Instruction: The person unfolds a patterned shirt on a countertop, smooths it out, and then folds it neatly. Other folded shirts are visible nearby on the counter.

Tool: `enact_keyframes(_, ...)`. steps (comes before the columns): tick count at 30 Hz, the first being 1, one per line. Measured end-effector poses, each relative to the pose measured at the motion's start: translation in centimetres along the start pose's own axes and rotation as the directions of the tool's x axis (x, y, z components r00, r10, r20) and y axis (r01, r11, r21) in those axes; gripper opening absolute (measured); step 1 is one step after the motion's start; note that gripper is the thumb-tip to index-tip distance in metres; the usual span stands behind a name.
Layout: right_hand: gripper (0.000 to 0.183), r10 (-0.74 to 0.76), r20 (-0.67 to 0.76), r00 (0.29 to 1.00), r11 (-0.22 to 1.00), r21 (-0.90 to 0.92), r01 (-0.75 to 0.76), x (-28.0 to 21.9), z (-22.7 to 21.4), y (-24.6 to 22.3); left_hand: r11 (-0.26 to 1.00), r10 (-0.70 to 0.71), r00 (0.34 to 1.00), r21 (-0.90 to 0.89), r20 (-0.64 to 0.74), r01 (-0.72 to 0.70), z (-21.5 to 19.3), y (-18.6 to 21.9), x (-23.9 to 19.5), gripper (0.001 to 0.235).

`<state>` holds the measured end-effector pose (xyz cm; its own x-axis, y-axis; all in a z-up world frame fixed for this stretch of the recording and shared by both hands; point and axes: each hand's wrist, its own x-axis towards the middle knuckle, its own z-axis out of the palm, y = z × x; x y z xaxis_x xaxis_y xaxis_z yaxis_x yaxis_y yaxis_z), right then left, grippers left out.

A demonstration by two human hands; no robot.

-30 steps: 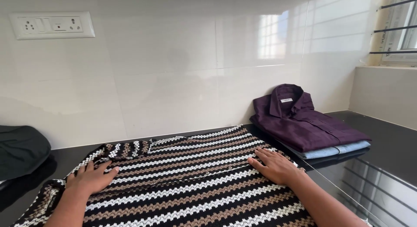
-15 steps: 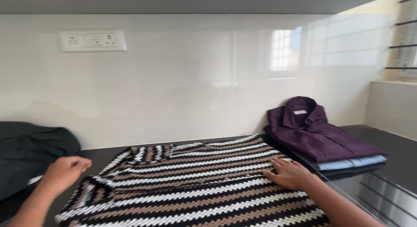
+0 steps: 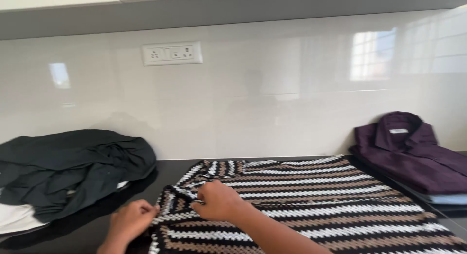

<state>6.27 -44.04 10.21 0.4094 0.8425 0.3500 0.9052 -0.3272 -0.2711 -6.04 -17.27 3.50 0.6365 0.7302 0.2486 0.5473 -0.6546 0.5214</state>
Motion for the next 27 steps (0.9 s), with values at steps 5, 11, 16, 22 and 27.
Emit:
enact_keyframes(5,0.054,0.06,-0.141,0.988,0.998,0.032,-0.056,6.3,2.2,-4.0,0.999,0.045,0.998,0.022,-0.033,-0.045,-0.4,0.0,-1.5,0.033)
enact_keyframes(11,0.024,0.214,-0.127,0.969,0.921,0.357,-0.157,15.9,10.6,5.6,0.993,0.115,0.993,-0.013,-0.026,-0.116,-1.2,1.1,-2.3,0.028)
enact_keyframes(16,0.039,0.315,-0.019,0.949,0.835,0.48,-0.267,11.2,7.2,3.7,0.984,0.161,0.986,-0.074,-0.04,-0.164,-1.5,2.0,-3.2,0.027)
enact_keyframes(22,0.013,0.411,0.053,0.91,0.631,0.704,-0.326,12.5,9.7,8.3,0.963,0.235,0.96,-0.101,-0.15,-0.251,0.5,0.7,-1.4,0.026)
enact_keyframes(27,0.021,0.439,-0.033,0.898,0.778,0.514,-0.361,11.3,8.7,8.2,0.947,0.265,0.948,-0.14,-0.179,-0.291,1.2,0.2,-1.0,0.025)
